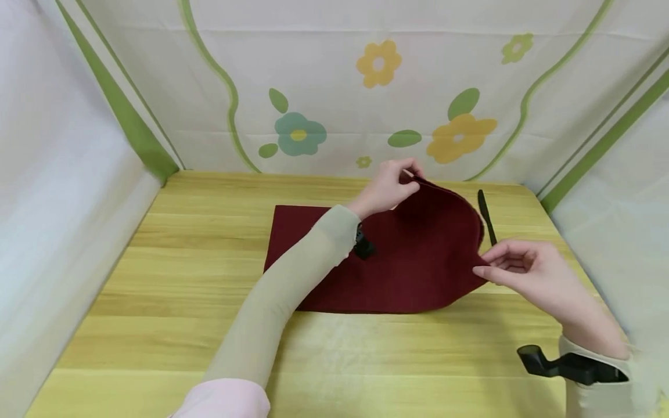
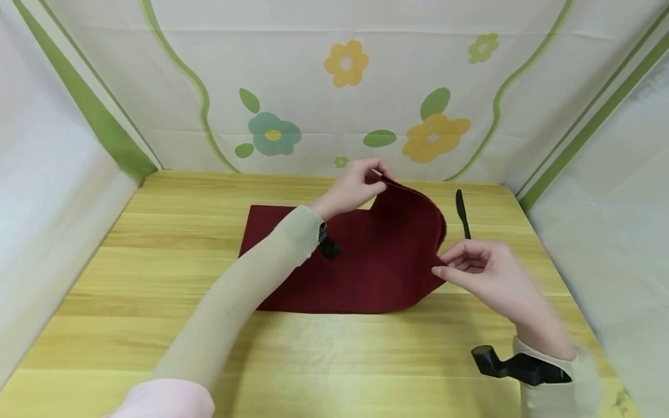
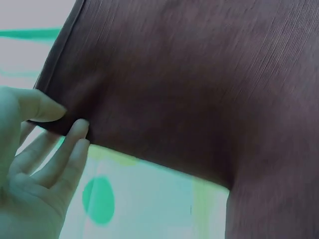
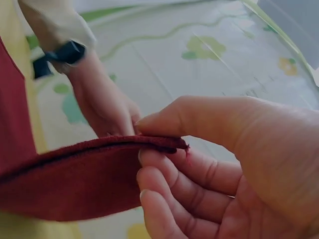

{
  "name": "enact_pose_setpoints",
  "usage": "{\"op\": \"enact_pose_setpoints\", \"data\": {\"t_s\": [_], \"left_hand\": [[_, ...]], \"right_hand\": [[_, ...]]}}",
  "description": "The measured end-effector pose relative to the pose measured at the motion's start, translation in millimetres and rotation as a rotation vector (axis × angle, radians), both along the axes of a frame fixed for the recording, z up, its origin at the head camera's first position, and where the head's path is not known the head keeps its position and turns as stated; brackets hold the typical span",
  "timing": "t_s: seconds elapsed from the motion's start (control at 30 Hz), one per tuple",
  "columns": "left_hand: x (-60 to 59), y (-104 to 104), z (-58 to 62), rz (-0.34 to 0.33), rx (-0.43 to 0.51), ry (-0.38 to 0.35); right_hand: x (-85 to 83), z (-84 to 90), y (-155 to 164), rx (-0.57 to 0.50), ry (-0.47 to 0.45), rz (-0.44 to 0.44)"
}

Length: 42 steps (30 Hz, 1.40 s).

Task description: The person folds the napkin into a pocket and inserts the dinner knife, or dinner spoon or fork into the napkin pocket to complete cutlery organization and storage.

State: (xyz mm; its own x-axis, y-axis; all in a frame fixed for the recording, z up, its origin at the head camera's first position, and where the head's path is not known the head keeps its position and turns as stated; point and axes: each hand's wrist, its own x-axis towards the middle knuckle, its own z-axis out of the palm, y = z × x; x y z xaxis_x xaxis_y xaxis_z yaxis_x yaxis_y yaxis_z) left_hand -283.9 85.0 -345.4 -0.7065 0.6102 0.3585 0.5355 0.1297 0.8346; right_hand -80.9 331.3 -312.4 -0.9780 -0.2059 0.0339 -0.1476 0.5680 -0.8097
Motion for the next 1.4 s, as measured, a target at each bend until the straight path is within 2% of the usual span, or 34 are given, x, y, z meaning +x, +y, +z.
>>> {"op": "enact_pose_setpoints", "data": {"t_s": [0.1,0.17,0.33,0.47,0.63,0.73,0.9,1.07,1.2,1.4], "left_hand": [[-6.6,-21,0.7,0.014,0.002,-0.058],[-11.6,-35,-0.5,0.021,0.023,-0.067],[-22.5,-64,-6.4,0.045,0.096,-0.071],[-24.2,-80,-8.6,0.071,0.114,-0.109],[-21.7,-99,-14.9,0.101,0.071,-0.102],[-18.4,-112,-20.6,0.107,0.031,-0.125],[-9.2,-133,-30.9,0.092,-0.016,-0.279],[-2.3,-146,-44.0,0.102,0.007,-0.409],[1.1,-153,-53.3,0.148,0.023,-0.435],[7.5,-158,-57.7,0.189,-0.002,-0.447]], "right_hand": [[-1.8,-4.8,-16,-0.034,-0.013,0.047],[-2.2,-7.0,-27,-0.051,-0.006,0.081],[-1.4,-8.1,-48,-0.046,0.094,0.155],[-1.5,-9.4,-63,-0.051,0.15,0.173],[-2.0,-20.2,-82,-0.118,0.166,0.183],[-2.6,-29.3,-94,-0.166,0.173,0.211],[-4.5,-43.3,-113,-0.236,0.193,0.283],[-4.5,-59.2,-132,-0.24,0.229,0.368],[-1.8,-70.1,-145,-0.224,0.245,0.436],[0.6,-79.6,-155,-0.208,0.228,0.456]]}}
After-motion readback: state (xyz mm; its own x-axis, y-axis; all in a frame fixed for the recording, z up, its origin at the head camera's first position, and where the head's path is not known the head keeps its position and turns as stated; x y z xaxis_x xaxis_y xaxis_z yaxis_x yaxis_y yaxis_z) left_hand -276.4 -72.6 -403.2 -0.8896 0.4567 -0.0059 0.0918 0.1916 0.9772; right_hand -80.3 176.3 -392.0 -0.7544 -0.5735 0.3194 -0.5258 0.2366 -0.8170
